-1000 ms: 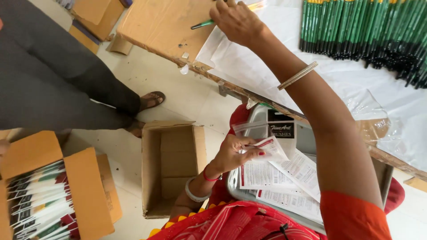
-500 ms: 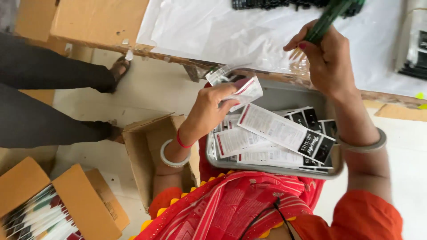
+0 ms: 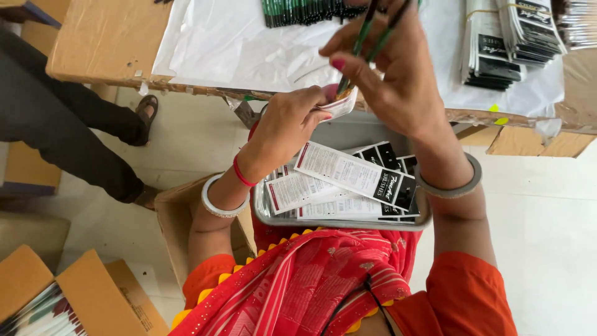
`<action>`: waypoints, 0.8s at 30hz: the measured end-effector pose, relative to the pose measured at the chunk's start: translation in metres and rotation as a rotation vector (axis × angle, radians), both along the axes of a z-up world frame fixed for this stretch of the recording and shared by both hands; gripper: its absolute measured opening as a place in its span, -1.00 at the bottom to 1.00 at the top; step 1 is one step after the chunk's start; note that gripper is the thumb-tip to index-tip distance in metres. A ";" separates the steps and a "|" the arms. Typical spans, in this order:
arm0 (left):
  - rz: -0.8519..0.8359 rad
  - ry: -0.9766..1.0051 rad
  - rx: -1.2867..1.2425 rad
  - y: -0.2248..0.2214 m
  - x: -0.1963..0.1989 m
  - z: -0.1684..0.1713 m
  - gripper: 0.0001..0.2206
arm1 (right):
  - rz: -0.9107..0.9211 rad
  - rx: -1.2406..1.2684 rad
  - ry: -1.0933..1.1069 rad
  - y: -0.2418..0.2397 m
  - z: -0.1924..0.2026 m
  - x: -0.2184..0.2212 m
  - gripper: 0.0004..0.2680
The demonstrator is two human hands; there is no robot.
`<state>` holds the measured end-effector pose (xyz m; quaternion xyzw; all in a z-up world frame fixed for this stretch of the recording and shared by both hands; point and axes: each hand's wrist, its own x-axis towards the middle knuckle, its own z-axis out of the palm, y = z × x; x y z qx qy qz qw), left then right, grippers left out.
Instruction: The person picks up paintbrushes from a table and places them into plastic sleeves by hand, and then organizes the filled sleeves into a metal tray.
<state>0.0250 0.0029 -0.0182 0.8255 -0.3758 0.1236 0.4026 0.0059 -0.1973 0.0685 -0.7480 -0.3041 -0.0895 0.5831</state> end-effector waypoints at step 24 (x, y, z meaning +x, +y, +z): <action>-0.271 0.203 -0.642 -0.028 -0.005 -0.070 -0.59 | -0.194 0.152 0.560 -0.040 -0.233 -0.068 -0.90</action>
